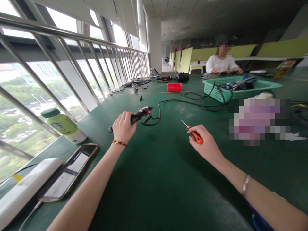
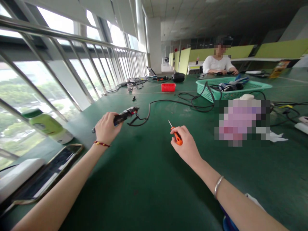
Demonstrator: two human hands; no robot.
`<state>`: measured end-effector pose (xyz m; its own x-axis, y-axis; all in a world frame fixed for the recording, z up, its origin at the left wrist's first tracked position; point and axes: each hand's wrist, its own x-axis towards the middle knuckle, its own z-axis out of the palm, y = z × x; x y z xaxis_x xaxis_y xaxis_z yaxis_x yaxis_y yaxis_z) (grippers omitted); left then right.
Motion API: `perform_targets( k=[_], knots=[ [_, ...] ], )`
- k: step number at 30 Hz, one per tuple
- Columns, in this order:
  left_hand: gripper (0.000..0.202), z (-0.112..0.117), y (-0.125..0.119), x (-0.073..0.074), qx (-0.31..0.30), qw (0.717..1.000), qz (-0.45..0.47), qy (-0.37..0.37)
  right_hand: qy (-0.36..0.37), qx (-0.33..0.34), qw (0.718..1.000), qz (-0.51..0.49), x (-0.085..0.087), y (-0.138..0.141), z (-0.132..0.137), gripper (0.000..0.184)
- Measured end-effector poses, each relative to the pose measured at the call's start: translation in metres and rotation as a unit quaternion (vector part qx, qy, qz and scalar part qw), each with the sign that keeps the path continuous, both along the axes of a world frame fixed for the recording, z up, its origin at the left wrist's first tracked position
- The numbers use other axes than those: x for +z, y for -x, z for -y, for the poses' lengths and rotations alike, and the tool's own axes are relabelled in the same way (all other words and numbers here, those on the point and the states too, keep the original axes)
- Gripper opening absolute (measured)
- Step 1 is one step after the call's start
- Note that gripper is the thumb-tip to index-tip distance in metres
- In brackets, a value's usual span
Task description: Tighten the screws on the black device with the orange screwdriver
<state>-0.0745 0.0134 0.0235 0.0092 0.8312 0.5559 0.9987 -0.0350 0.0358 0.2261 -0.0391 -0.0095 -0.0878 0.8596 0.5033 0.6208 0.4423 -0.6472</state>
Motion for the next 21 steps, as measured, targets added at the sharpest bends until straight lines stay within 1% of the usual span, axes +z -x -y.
perform_targets(
  k=[2, 4, 5, 7, 9, 11, 13, 16, 18, 19, 20, 21],
  knots=[
    [0.028, -0.005, -0.025, -0.005, -0.087, 0.995, -0.007, 0.053, 0.001, -0.025, 1.000, -0.013, 0.001, -0.002, -0.001, 0.011],
    [0.027, -0.013, -0.049, -0.010, -0.173, 0.979, -0.009, 0.107, 0.001, -0.038, 0.999, -0.026, 0.002, -0.003, -0.002, 0.011],
    [0.029, -0.019, -0.059, -0.012, -0.196, 0.972, -0.003, 0.125, 0.001, -0.040, 0.999, -0.031, 0.002, -0.004, -0.002, 0.011],
    [0.033, -0.031, -0.075, -0.016, -0.220, 0.963, 0.020, 0.152, 0.002, -0.039, 0.998, -0.039, 0.001, -0.005, -0.003, 0.010],
    [0.036, -0.044, -0.083, -0.018, -0.240, 0.953, 0.022, 0.183, 0.010, -0.031, 0.999, -0.037, 0.000, -0.005, -0.004, 0.010],
    [0.036, -0.055, -0.084, -0.020, -0.250, 0.946, 0.027, 0.205, 0.022, -0.024, 0.999, -0.022, -0.001, -0.005, -0.005, 0.010],
    [0.037, -0.062, -0.083, -0.022, -0.251, 0.944, 0.029, 0.211, 0.030, -0.021, 0.999, -0.004, -0.002, -0.005, -0.005, 0.010],
    [0.038, -0.063, -0.078, -0.024, -0.248, 0.948, 0.014, 0.200, 0.031, -0.017, 0.999, 0.015, -0.004, -0.004, -0.006, 0.010],
    [0.038, -0.059, -0.069, -0.023, -0.237, 0.956, 0.015, 0.171, 0.029, -0.013, 0.999, 0.021, -0.004, -0.004, -0.005, 0.012],
    [0.039, -0.057, -0.060, -0.023, -0.220, 0.964, 0.024, 0.149, 0.028, -0.011, 0.999, 0.022, -0.004, -0.004, -0.005, 0.012],
    [0.039, -0.055, -0.050, -0.023, -0.187, 0.974, 0.040, 0.121, 0.027, -0.009, 0.999, 0.022, -0.004, -0.004, -0.005, 0.012],
    [0.039, -0.053, -0.037, -0.023, -0.140, 0.984, 0.054, 0.100, 0.027, -0.008, 0.999, 0.022, -0.005, -0.004, -0.005, 0.011]
  ],
)
